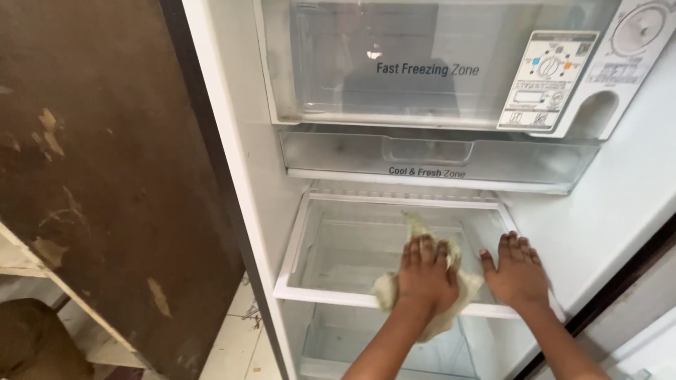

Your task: The person cleans the interior shelves and glass panels of a refrigerator with a cloth.

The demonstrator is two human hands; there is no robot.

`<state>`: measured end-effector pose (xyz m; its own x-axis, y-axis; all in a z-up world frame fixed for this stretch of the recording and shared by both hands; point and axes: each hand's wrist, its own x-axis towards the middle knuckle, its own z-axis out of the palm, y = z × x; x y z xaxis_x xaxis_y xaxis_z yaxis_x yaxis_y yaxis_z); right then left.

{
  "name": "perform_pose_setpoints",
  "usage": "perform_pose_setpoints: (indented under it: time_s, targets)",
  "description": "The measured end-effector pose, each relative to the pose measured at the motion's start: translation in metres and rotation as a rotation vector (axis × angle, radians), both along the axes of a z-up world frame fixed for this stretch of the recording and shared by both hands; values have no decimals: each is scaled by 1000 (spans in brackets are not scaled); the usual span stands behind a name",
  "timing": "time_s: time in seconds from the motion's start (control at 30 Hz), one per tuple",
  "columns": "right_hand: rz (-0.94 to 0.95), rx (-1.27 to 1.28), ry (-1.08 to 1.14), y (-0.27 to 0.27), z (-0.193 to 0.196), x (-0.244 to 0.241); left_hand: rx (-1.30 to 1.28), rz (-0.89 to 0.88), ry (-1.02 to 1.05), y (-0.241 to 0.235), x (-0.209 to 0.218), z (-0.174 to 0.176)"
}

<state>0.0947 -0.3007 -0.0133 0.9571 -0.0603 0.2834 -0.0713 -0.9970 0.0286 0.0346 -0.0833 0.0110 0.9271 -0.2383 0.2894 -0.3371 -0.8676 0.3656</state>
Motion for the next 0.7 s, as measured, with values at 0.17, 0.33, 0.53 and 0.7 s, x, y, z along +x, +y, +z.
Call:
perform_pose_setpoints:
  time_s: [0.17, 0.33, 0.53, 0.7]
  targets:
    - [19, 3, 15, -6, -3, 4, 18, 52, 1, -30, 41, 4]
    - [40, 21, -39, -2, 0, -1, 27, -92, 38, -26, 0, 4]
    - [91, 592, -44, 22, 41, -31, 63, -183, 15, -57, 8, 8]
    - [-145, 706, 130, 35, 66, -45, 105, -107, 87, -75, 45, 8]
